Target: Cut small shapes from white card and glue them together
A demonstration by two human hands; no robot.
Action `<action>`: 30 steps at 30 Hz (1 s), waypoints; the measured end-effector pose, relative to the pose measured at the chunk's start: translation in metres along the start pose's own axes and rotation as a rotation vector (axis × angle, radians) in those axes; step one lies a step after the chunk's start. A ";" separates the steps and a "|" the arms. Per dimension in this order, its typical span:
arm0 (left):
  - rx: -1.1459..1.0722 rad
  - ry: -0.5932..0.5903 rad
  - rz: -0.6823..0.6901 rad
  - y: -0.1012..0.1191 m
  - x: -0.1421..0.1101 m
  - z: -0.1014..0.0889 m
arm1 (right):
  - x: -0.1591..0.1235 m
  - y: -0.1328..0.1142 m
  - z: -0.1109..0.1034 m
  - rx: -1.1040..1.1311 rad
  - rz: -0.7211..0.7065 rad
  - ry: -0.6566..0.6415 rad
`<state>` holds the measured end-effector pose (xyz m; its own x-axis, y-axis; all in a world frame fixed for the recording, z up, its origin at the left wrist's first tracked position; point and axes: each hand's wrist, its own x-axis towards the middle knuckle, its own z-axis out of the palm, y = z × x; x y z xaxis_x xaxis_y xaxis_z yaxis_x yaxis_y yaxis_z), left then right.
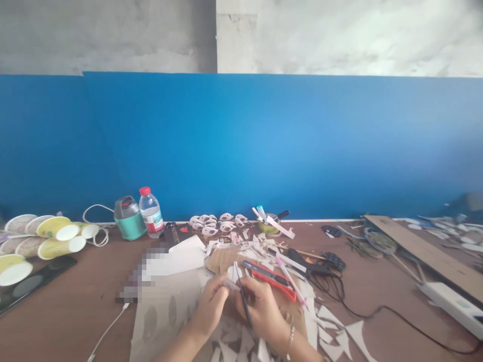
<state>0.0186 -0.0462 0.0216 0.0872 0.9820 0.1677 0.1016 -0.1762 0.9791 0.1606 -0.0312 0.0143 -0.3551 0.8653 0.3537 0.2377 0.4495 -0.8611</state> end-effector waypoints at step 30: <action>0.165 0.476 0.075 -0.027 0.010 -0.012 | 0.006 0.011 0.004 0.404 0.212 0.208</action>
<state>0.0053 -0.0306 -0.0014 -0.3568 0.8818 0.3085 0.2712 -0.2182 0.9374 0.1573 -0.0225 0.0055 -0.1393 0.9727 0.1854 -0.0989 0.1726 -0.9800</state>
